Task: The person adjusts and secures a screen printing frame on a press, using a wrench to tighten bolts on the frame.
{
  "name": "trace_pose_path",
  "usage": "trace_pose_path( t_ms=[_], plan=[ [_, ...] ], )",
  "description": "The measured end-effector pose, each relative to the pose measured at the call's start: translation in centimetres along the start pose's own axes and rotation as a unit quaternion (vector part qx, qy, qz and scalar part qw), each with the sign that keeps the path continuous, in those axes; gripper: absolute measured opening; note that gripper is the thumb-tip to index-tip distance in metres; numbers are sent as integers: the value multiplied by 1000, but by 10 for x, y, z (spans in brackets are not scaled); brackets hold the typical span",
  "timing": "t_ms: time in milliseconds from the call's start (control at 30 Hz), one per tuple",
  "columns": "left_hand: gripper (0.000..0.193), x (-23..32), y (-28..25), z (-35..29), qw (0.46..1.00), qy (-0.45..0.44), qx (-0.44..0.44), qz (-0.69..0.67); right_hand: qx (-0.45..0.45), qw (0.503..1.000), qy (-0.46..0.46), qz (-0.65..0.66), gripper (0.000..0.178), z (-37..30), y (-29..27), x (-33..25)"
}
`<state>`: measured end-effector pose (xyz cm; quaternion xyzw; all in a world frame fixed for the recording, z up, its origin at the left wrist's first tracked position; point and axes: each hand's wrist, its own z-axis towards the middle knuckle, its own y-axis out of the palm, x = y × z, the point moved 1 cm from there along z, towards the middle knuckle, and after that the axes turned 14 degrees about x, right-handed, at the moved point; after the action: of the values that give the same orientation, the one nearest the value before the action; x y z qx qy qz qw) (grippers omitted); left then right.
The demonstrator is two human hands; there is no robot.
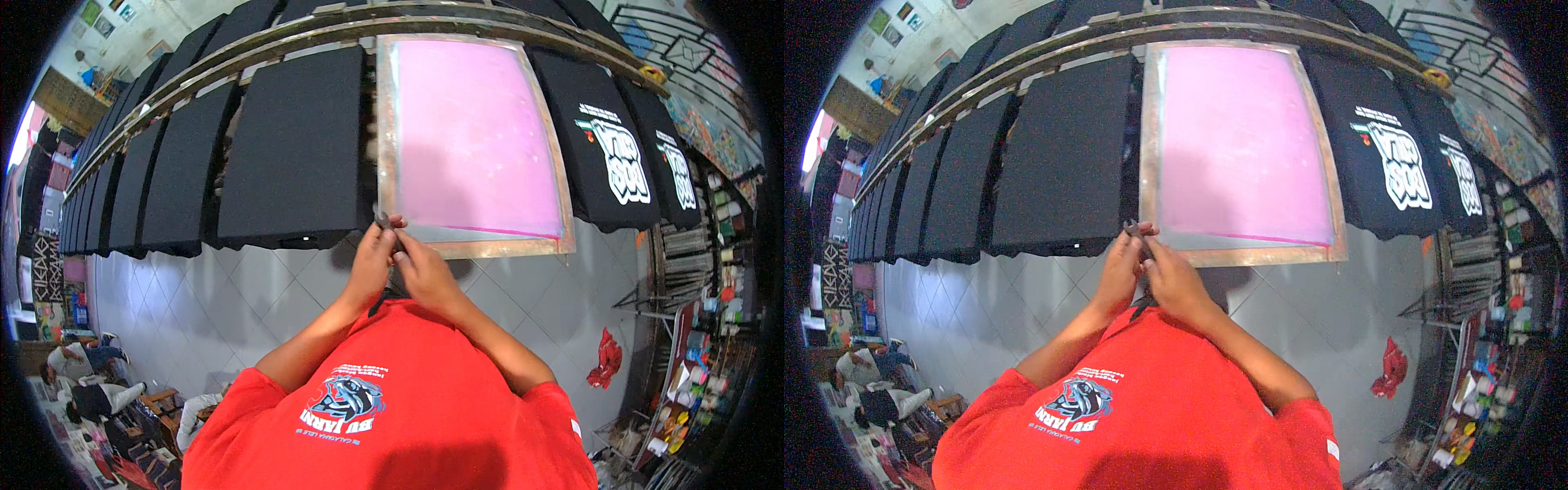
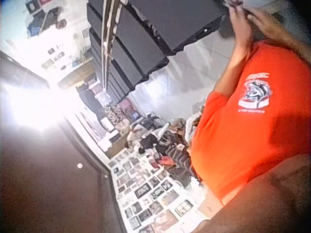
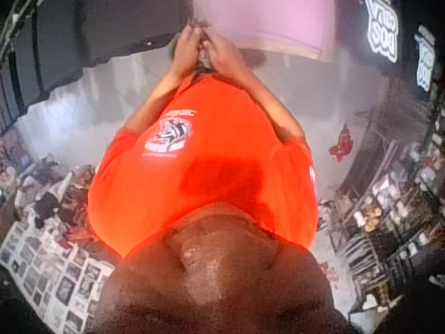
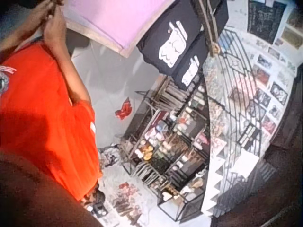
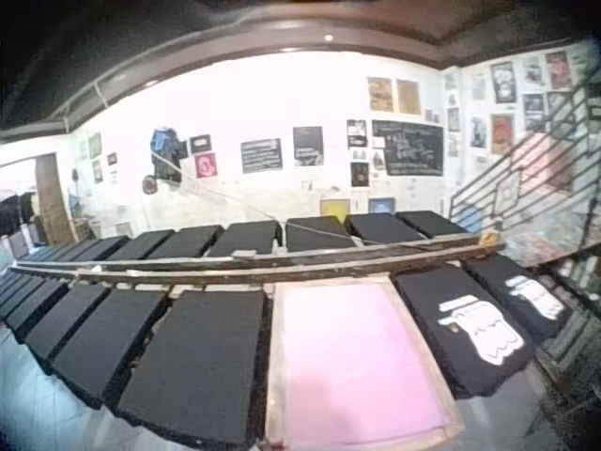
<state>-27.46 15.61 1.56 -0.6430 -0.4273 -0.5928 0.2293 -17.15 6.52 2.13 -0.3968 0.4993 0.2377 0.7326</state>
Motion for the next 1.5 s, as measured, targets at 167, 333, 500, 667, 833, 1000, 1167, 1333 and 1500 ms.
trace_pose_path(
  t_ms=[167,333,500,667,833,1000,1167,1333,1500],
  plan=[
    [30,4,-76,39,974,-109,148,-134,-56,998,-38,13,46,3,44,-9],
    [24,13,-195,115,852,221,218,422,91,986,141,-1,37,6,-12,21],
    [25,0,-226,159,734,269,186,595,329,920,201,-63,29,0,-143,82],
    [32,-12,-228,167,643,391,219,621,413,871,210,-162,27,-17,-251,151],
    [37,-2,-135,107,812,374,86,440,353,859,253,-272,37,-28,-314,229],
    [54,-51,-42,66,875,158,139,435,302,898,270,-170,49,5,-295,249],
    [45,-68,-2,63,890,101,156,415,239,922,295,-76,49,20,-296,254],
    [36,-64,13,58,905,136,221,337,311,923,191,-123,47,15,-290,237],
    [34,-16,24,55,924,103,228,289,286,941,174,-55,49,46,-329,187]
  ],
)
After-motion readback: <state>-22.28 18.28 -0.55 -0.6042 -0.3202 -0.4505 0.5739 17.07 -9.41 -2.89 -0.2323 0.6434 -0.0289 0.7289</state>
